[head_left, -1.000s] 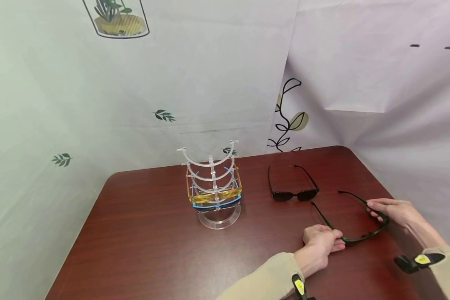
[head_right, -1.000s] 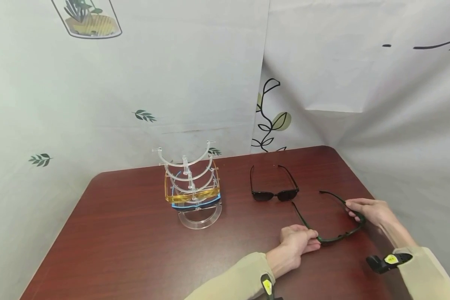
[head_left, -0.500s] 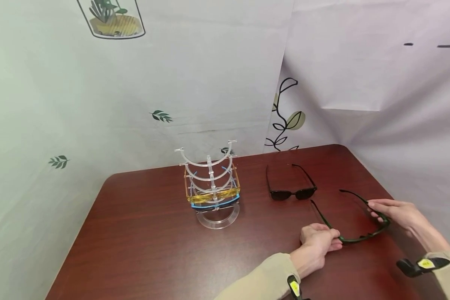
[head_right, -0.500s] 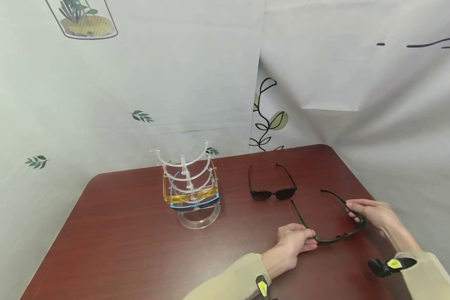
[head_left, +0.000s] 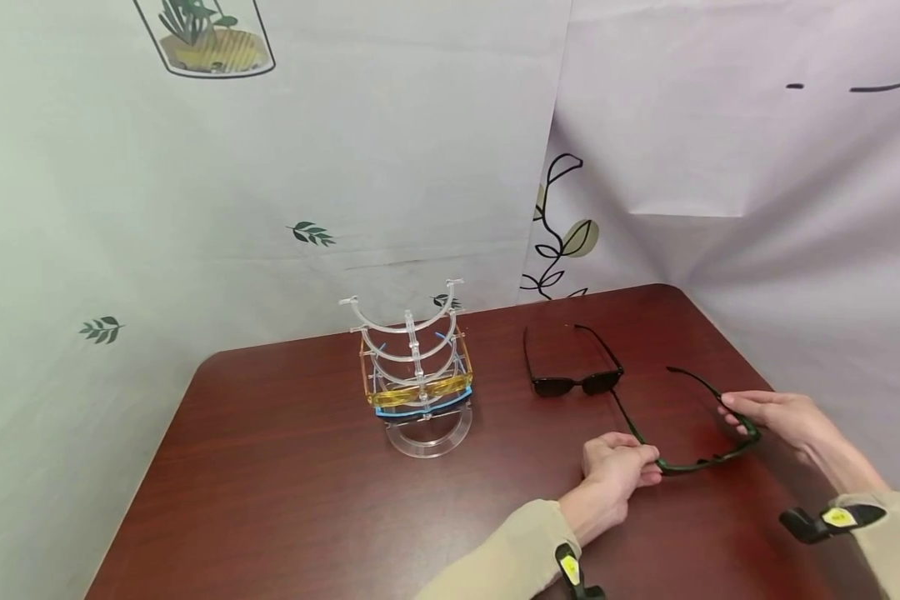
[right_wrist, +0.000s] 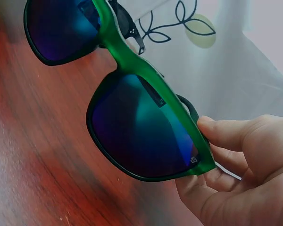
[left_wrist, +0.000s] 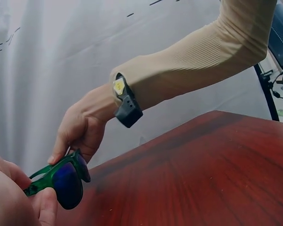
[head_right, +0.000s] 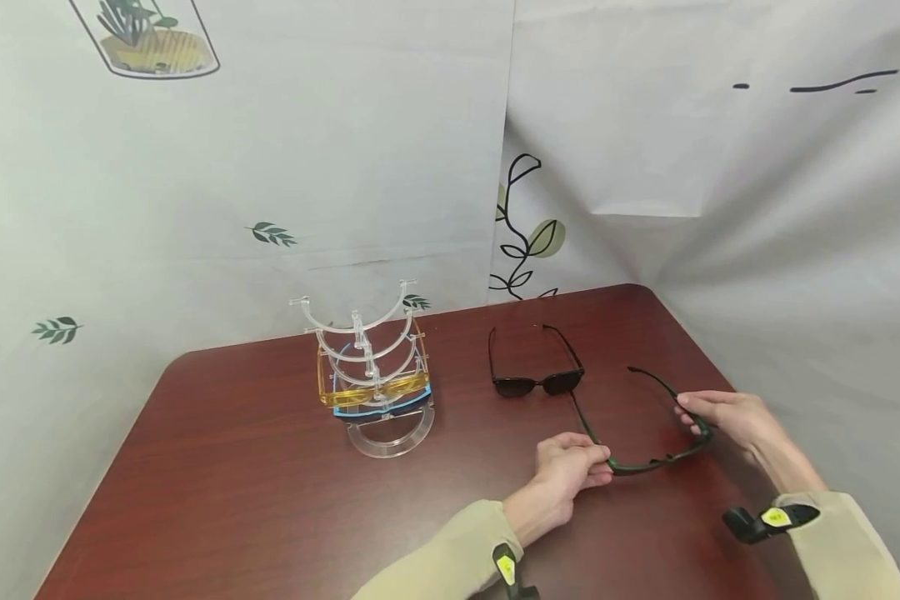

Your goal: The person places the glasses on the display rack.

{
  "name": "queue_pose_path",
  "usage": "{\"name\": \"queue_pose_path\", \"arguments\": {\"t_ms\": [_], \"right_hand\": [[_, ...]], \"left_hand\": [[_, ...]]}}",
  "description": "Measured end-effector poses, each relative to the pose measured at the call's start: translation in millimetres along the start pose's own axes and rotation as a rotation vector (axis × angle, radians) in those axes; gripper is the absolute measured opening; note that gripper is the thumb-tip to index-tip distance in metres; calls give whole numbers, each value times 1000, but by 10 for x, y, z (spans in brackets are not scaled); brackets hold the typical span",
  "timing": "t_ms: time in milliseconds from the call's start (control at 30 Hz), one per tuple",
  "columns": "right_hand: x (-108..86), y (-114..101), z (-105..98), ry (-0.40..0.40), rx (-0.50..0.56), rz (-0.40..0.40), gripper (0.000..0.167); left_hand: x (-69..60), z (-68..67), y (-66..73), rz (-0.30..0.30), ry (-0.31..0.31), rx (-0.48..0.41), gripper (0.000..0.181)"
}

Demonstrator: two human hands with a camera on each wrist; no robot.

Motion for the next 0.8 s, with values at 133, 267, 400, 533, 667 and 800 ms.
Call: {"name": "queue_pose_path", "arguments": {"t_ms": [133,267,400,533,667,800], "right_hand": [[-3,-39,34,-29,48,-22,16],[2,-74,82,-75,185,-65,16],[-12,-91,116,-108,223,-101,21],[-40,-92,136,-136,254,-104,22],[-79,-115,156,-158,268,-127,25],[-121,-142,186,-185,270,-177,29]], "left_hand": [[30,-54,65,11,-19,9,24],[55,-104,125,19,-37,3,23],[73,-149,171,17,-59,11,23],[79,-195,211,21,-76,27,21],[90,-243,249,31,-84,39,20],[93,-291,288,37,-94,51,19]]}}
Point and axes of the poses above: each hand's wrist, its own x-axis towards the middle knuckle, its own z-axis out of the palm, y = z × x, the point moved 5 cm from there along x, towards the middle knuckle, and after that the axes turned 1 degree about y, right-handed, at the moved point
